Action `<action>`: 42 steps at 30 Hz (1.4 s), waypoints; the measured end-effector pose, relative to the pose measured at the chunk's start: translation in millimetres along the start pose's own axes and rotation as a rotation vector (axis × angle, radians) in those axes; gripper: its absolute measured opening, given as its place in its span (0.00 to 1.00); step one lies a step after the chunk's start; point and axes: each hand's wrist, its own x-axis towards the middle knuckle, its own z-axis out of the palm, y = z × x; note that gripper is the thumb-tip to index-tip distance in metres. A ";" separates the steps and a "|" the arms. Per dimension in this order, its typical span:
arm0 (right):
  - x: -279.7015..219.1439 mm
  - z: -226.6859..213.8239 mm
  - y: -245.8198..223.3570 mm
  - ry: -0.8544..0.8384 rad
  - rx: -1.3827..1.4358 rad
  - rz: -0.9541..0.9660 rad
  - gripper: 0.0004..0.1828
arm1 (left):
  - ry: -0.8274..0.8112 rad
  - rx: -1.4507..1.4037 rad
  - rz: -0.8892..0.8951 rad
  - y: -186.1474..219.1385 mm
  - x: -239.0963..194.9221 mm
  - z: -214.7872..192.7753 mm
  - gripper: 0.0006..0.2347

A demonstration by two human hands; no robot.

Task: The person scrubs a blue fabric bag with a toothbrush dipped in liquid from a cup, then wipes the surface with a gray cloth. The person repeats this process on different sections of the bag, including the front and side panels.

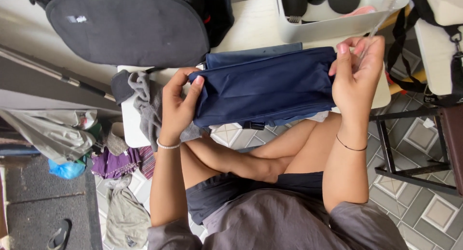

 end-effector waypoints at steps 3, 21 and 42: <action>-25.6 -22.9 -14.9 -0.008 0.012 0.034 0.21 | 0.077 -0.052 -0.110 -7.2 -4.4 5.8 0.05; -88.9 -45.0 3.8 -0.057 0.014 0.079 0.29 | 0.079 0.041 -0.107 -16.9 -1.1 -13.1 0.06; -85.6 5.6 30.2 0.366 0.708 0.321 0.20 | -0.643 0.628 0.415 104.8 20.6 130.5 0.26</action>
